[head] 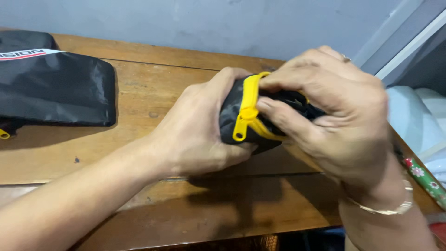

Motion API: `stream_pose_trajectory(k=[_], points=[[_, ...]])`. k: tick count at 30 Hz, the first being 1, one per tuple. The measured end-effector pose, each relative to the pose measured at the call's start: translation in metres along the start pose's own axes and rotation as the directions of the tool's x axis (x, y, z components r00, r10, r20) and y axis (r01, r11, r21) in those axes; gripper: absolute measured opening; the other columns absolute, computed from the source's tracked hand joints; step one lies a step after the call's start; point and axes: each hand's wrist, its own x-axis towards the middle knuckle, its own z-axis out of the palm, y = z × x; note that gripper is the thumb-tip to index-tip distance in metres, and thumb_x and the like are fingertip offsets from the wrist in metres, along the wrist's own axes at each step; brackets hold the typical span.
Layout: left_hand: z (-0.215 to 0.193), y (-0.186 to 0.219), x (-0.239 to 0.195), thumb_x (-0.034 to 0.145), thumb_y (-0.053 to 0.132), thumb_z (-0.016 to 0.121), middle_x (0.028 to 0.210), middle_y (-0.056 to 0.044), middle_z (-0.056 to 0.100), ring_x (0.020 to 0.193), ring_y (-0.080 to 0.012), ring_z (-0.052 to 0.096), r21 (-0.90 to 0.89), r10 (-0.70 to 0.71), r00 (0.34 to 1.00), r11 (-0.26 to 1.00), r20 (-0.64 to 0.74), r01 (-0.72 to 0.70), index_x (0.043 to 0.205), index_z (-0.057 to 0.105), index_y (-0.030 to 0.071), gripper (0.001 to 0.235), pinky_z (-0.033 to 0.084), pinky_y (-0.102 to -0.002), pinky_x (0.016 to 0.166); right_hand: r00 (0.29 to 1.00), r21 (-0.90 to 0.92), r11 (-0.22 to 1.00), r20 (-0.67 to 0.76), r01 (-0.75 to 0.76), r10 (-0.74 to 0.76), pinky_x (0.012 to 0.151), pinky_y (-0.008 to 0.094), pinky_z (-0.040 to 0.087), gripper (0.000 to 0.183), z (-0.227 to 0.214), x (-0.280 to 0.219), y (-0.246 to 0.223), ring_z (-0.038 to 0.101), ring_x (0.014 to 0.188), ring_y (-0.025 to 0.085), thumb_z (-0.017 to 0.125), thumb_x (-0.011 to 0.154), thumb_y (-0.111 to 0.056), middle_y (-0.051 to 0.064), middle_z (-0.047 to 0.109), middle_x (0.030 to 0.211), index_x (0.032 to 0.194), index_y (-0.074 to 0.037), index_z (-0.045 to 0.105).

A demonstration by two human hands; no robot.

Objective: The person folds a black drawstring bag on a wooden table, tucking the drawstring inside and smoothing the fabric. They then place the folded bag into a blue plastic tray containing other similar bags.

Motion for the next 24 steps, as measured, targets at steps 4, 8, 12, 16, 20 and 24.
stream_pose_trajectory(k=[4, 8, 12, 16, 20, 24], points=[[-0.006, 0.0, -0.028, 0.065, 0.025, 0.081, 0.116, -0.009, 0.074, 0.097, -0.0258, 0.075, -0.034, 0.007, 0.997, 0.999, -0.082, -0.01, 0.135, 0.048, 0.006, 0.079, 0.058, -0.035, 0.08, 0.998, -0.098, 0.995, 0.055, -0.025, 0.031, 0.088, 0.039, 0.055, 0.018, -0.026, -0.014, -0.015, 0.07, 0.097, 0.034, 0.071, 0.097, 0.002, 0.029, 0.071, 0.107, 0.109, 0.016, 0.071], [-0.013, 0.019, -0.064, 0.068, 0.02, 0.083, 0.127, -0.008, 0.072, 0.114, -0.0166, 0.072, -0.264, -0.08, 0.974, 0.964, -0.21, 0.023, 0.136, 0.051, 0.004, 0.077, 0.056, -0.03, 0.098, 0.977, -0.116, 0.993, 0.213, 0.0, 0.025, 0.116, 0.047, 0.046, 0.072, -0.02, -0.039, -0.023, 0.061, 0.133, 0.038, 0.071, 0.08, -0.038, 0.026, 0.061, 0.139, 0.135, 0.006, 0.057], [-0.008, 0.033, -0.097, 0.068, 0.026, 0.086, 0.136, -0.01, 0.064, 0.126, -0.0183, 0.066, -0.352, -0.177, 0.932, 0.934, -0.315, 0.058, 0.138, 0.049, 0.002, 0.083, 0.051, -0.032, 0.11, 0.961, -0.167, 0.956, 0.174, 0.242, -0.213, 0.125, 0.062, 0.043, 0.077, 0.007, -0.051, -0.039, 0.054, 0.144, 0.05, 0.055, 0.093, -0.054, 0.032, 0.054, 0.147, 0.141, 0.007, 0.049], [-0.002, 0.028, -0.117, 0.067, 0.02, 0.088, 0.134, -0.01, 0.068, 0.117, -0.014, 0.068, -0.434, -0.178, 0.935, 0.901, -0.307, 0.029, 0.143, 0.04, 0.002, 0.092, 0.053, -0.028, 0.104, 0.947, -0.261, 0.914, 0.162, 0.311, -0.276, 0.122, 0.056, 0.037, 0.07, 0.029, -0.049, -0.046, 0.059, 0.141, 0.045, 0.042, 0.099, -0.057, 0.028, 0.058, 0.147, 0.14, 0.0, 0.052], [-0.007, 0.026, -0.118, 0.075, 0.018, 0.078, 0.142, -0.014, 0.06, 0.128, -0.0201, 0.063, -0.381, -0.046, 0.95, 0.921, -0.309, -0.079, 0.146, 0.035, -0.001, 0.086, 0.049, -0.033, 0.113, 0.951, -0.289, 0.906, 0.112, 0.309, -0.289, 0.113, 0.052, 0.04, 0.063, 0.038, -0.038, -0.048, 0.064, 0.134, 0.041, 0.04, 0.101, -0.051, 0.022, 0.065, 0.14, 0.134, -0.002, 0.061], [-0.008, 0.022, -0.115, 0.077, 0.018, 0.079, 0.147, -0.017, 0.057, 0.132, -0.0241, 0.063, -0.269, 0.066, 0.933, 0.948, -0.355, -0.17, 0.146, 0.038, -0.006, 0.084, 0.048, -0.035, 0.117, 0.956, -0.266, 0.923, 0.17, 0.279, -0.241, 0.108, 0.048, 0.033, 0.061, 0.039, -0.032, -0.05, 0.064, 0.133, 0.038, 0.031, 0.104, -0.049, 0.027, 0.059, 0.148, 0.138, -0.006, 0.058]])
